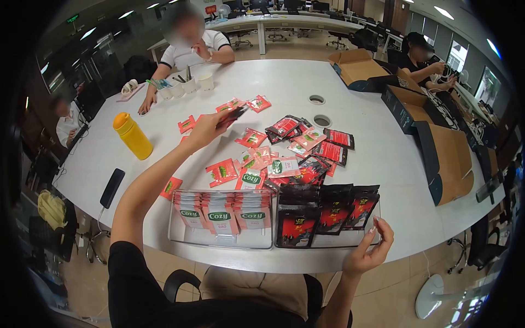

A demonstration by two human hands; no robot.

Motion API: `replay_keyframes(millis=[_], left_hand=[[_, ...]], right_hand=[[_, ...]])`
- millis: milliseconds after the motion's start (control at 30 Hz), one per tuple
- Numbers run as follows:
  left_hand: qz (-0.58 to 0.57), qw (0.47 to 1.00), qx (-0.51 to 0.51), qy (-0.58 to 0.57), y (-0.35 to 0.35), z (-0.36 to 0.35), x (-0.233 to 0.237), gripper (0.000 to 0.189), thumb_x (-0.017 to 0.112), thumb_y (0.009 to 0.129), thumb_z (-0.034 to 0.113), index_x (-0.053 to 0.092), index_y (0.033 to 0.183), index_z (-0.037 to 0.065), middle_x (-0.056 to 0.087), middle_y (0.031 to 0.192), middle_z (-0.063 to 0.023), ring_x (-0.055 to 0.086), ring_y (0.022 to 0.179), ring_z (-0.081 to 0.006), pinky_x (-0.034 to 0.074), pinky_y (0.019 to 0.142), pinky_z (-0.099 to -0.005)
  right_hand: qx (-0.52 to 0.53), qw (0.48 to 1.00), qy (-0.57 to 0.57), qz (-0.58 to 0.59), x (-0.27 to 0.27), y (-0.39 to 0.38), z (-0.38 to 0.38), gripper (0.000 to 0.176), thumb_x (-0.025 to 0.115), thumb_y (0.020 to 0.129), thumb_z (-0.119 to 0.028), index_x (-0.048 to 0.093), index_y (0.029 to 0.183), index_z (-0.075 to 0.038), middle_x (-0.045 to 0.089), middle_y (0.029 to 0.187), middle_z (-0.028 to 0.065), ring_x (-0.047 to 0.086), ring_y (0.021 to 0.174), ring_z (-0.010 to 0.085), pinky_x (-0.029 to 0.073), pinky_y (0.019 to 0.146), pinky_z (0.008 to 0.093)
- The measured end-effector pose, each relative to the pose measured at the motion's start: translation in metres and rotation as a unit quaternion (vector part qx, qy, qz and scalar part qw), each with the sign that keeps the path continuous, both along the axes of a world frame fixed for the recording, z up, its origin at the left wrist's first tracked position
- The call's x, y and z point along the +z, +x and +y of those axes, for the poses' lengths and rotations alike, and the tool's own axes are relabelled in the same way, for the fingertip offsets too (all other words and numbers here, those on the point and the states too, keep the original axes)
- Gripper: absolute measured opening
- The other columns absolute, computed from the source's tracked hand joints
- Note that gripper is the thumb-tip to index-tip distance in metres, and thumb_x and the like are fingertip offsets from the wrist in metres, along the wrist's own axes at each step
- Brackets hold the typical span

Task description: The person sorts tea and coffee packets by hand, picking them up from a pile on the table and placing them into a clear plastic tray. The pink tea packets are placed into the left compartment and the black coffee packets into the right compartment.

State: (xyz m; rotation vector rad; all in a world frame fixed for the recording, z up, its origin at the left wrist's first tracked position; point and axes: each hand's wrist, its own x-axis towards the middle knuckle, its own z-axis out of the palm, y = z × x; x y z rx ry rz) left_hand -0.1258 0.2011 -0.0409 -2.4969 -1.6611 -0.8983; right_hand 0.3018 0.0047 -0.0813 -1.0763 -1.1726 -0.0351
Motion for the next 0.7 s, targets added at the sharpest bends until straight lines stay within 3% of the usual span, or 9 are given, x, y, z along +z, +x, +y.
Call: replay_keyframes(millis=[67, 100, 233, 367, 533, 700], left_hand=[[-0.035, 0.999, 0.012, 0.018, -0.008, -0.009, 0.006, 0.041, 0.060, 0.082, 0.008, 0.052, 0.122, 0.008, 0.064, 0.083, -0.0166, 0.060, 0.065, -0.0247, 0.048, 0.063, -0.0334], [-0.082, 0.996, 0.022, -0.034, -0.010, -0.016, 0.012, 0.036, 0.060, 0.083, 0.010, 0.054, 0.117, 0.004, 0.064, 0.079, -0.0147, 0.056, 0.061, -0.0184, 0.047, 0.061, -0.0304], [-0.181, 0.981, 0.052, -0.042, -0.015, -0.019, 0.019, 0.030, 0.062, 0.084, 0.013, 0.055, 0.108, -0.004, 0.063, 0.076, -0.0082, 0.055, 0.064, -0.0096, 0.047, 0.058, -0.0278], [-0.326, 0.943, 0.053, -0.040, -0.012, -0.028, 0.027, 0.028, 0.064, 0.085, 0.016, 0.056, 0.103, -0.004, 0.065, 0.082, -0.0080, 0.059, 0.068, -0.0100, 0.050, 0.063, -0.0268], [-0.572, 0.820, -0.020, -0.017, 0.014, -0.102, 0.068, 0.029, 0.066, 0.085, 0.015, 0.054, 0.104, -0.004, 0.063, 0.093, -0.0080, 0.062, 0.077, -0.0112, 0.051, 0.069, -0.0256], [-0.635, 0.772, 0.003, 0.030, 0.038, -0.209, 0.085, 0.032, 0.065, 0.085, 0.014, 0.053, 0.109, -0.004, 0.064, 0.098, -0.0086, 0.062, 0.086, -0.0124, 0.051, 0.078, -0.0270]], right_hand=[[-0.002, 1.000, -0.004, 0.000, 0.001, -0.002, -0.001, 0.022, 0.045, 0.087, 0.003, 0.053, 0.108, 0.006, 0.057, 0.104, 0.0144, 0.056, 0.095, 0.0221, 0.043, 0.088, 0.0333], [-0.003, 1.000, -0.005, -0.001, 0.002, -0.002, -0.001, 0.022, 0.046, 0.087, 0.002, 0.053, 0.107, 0.006, 0.057, 0.104, 0.0143, 0.056, 0.095, 0.0219, 0.043, 0.088, 0.0331], [-0.001, 1.000, -0.002, 0.010, 0.002, -0.003, 0.000, 0.021, 0.045, 0.088, 0.002, 0.053, 0.107, 0.006, 0.057, 0.104, 0.0141, 0.056, 0.095, 0.0215, 0.042, 0.088, 0.0324], [-0.006, 1.000, -0.005, -0.008, 0.003, -0.003, -0.001, 0.020, 0.046, 0.089, 0.001, 0.053, 0.107, 0.005, 0.058, 0.104, 0.0138, 0.056, 0.095, 0.0210, 0.042, 0.088, 0.0322], [-0.006, 1.000, -0.012, -0.012, 0.003, -0.002, -0.002, 0.020, 0.046, 0.089, 0.001, 0.054, 0.106, 0.005, 0.058, 0.103, 0.0136, 0.055, 0.094, 0.0212, 0.041, 0.088, 0.0327], [-0.056, 0.992, 0.045, -0.107, 0.008, -0.005, -0.011, 0.021, 0.046, 0.088, -0.004, 0.055, 0.104, 0.005, 0.059, 0.099, 0.0159, 0.054, 0.092, 0.0270, 0.042, 0.086, 0.0383]])
